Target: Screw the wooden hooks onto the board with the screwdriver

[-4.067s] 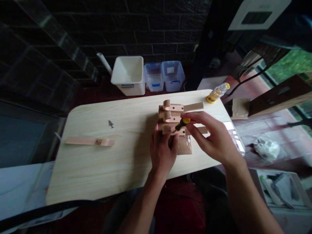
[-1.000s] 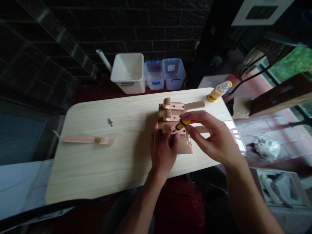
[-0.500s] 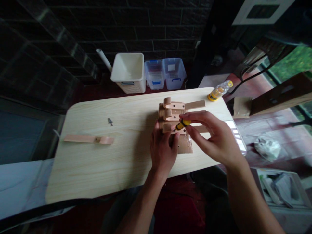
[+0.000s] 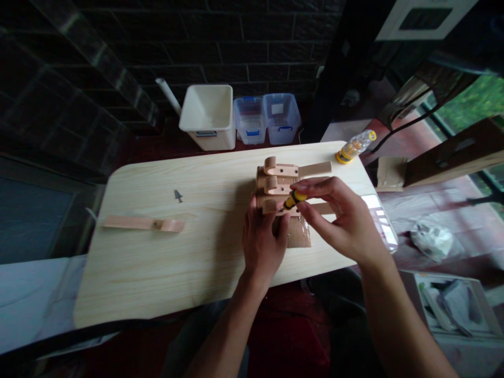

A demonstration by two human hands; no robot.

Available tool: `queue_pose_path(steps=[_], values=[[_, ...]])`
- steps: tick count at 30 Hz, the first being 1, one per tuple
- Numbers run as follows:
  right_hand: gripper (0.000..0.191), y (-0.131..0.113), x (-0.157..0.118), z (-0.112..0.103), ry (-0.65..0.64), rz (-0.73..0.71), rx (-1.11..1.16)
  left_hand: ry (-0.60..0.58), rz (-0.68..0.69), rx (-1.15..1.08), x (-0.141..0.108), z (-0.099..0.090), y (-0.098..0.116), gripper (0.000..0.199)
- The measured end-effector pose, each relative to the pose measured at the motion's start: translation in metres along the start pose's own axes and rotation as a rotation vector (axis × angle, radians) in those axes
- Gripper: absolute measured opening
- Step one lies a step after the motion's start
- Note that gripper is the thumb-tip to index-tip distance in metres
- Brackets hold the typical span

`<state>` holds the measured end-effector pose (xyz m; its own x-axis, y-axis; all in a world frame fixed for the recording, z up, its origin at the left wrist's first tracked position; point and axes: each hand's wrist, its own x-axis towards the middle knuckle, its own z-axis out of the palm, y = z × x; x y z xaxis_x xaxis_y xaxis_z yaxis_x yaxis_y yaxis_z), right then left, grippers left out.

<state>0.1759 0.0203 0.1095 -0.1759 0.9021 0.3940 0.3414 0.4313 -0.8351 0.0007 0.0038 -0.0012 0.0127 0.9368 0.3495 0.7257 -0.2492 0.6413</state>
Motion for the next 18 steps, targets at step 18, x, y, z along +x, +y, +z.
queue_pose_path(steps=[18], values=[[0.02,-0.0002,-0.0007,0.0016,0.02,0.029,0.013,-0.01,0.003,-0.002,0.0,-0.0016,0.001,0.036]])
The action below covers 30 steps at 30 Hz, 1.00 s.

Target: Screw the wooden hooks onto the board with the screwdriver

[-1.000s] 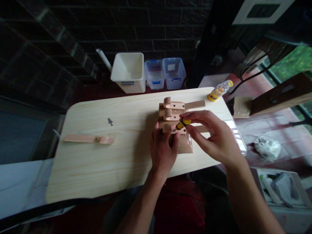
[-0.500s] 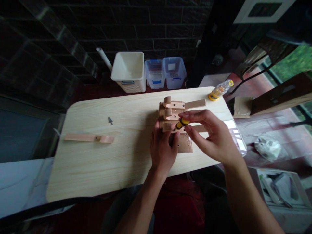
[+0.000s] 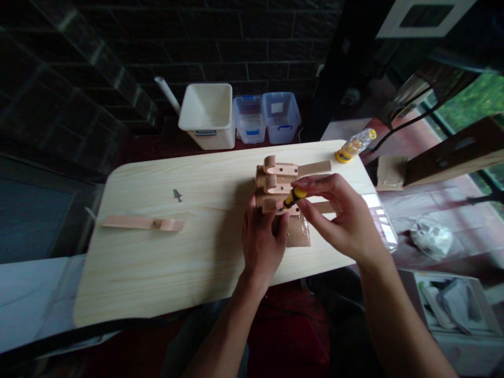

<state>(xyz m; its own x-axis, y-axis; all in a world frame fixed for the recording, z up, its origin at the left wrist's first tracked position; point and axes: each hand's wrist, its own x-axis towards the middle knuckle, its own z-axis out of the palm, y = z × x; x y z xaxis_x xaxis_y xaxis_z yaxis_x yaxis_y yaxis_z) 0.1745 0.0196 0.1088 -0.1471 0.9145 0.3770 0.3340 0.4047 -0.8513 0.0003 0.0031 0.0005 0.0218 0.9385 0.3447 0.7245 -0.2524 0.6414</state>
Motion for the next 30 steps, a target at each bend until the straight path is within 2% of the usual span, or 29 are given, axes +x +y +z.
queue_pose_path(steps=[10,17,25,30], values=[[0.021,-0.0061,-0.0014,-0.0034,-0.031,0.031,0.019,-0.007,-0.011,-0.003,0.0006,-0.0011,0.0003,0.034],[0.027,0.0003,0.0002,-0.0016,-0.024,0.024,0.003,-0.011,-0.02,-0.002,0.0009,-0.0007,0.0005,0.036],[0.026,-0.0048,0.0045,-0.0044,-0.041,-0.102,-0.058,-0.003,-0.008,-0.002,0.0008,-0.0012,0.0016,0.037],[0.03,-0.0059,0.0046,-0.0057,-0.052,-0.079,-0.047,-0.004,-0.012,0.009,0.0006,-0.0015,0.0017,0.038]])
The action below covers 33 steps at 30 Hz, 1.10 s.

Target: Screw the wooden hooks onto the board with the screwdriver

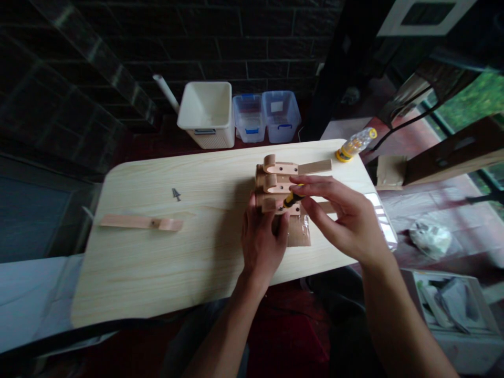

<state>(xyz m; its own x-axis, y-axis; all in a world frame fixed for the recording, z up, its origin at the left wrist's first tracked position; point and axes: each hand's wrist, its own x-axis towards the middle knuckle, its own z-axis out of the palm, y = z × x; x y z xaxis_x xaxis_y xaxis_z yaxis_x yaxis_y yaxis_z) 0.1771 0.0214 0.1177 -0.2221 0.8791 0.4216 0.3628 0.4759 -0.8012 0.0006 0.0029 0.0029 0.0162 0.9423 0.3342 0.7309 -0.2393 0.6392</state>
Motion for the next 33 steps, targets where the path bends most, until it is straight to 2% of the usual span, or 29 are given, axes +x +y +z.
queue_pose_path(steps=[10,17,24,33], values=[[0.024,0.003,0.004,0.004,0.041,-0.036,-0.002,0.005,-0.003,-0.017,0.0,0.001,0.0,0.039],[0.029,0.001,-0.001,0.002,0.017,-0.003,0.032,-0.002,0.002,-0.004,0.001,0.001,-0.001,0.036],[0.019,0.005,-0.003,0.005,0.041,0.063,0.061,-0.002,-0.006,-0.01,0.0,0.001,0.0,0.035],[0.016,0.014,-0.004,0.009,0.081,0.056,0.123,-0.001,-0.001,0.01,0.0,0.0,-0.002,0.038]])
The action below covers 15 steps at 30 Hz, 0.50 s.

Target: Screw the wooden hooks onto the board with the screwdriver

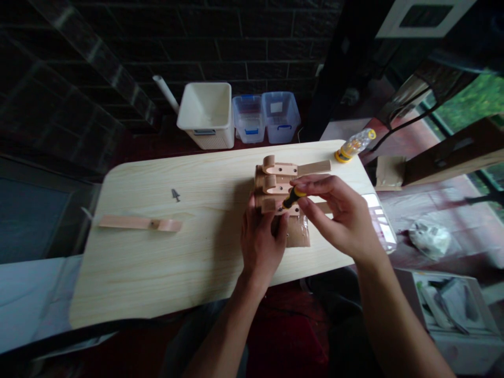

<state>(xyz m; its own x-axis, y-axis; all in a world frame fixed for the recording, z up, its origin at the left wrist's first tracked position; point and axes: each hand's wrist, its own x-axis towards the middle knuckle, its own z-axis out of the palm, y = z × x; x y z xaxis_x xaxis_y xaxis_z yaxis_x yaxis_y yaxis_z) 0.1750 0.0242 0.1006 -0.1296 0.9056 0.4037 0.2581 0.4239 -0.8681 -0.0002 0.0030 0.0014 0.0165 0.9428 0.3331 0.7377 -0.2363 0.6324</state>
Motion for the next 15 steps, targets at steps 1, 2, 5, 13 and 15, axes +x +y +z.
queue_pose_path(steps=[1,2,5,13,15], values=[[0.017,-0.0006,-0.0003,-0.0002,-0.005,0.008,0.009,0.0,-0.001,0.002,-0.0001,0.0002,-0.0002,0.038],[0.017,-0.0014,-0.0006,-0.0006,-0.012,0.015,0.018,-0.002,0.0,0.001,-0.0002,0.0004,-0.0002,0.038],[0.018,-0.0045,-0.0015,-0.0021,-0.017,0.024,0.028,0.001,0.001,-0.001,0.0001,0.0003,0.0005,0.037],[0.019,-0.0022,-0.0009,-0.0006,0.003,0.015,0.054,0.006,0.004,-0.013,0.0004,0.0,0.0013,0.036],[0.017,0.0005,-0.0002,0.0007,0.015,0.003,0.057,0.009,0.004,-0.007,-0.0001,0.0008,0.0008,0.037]])
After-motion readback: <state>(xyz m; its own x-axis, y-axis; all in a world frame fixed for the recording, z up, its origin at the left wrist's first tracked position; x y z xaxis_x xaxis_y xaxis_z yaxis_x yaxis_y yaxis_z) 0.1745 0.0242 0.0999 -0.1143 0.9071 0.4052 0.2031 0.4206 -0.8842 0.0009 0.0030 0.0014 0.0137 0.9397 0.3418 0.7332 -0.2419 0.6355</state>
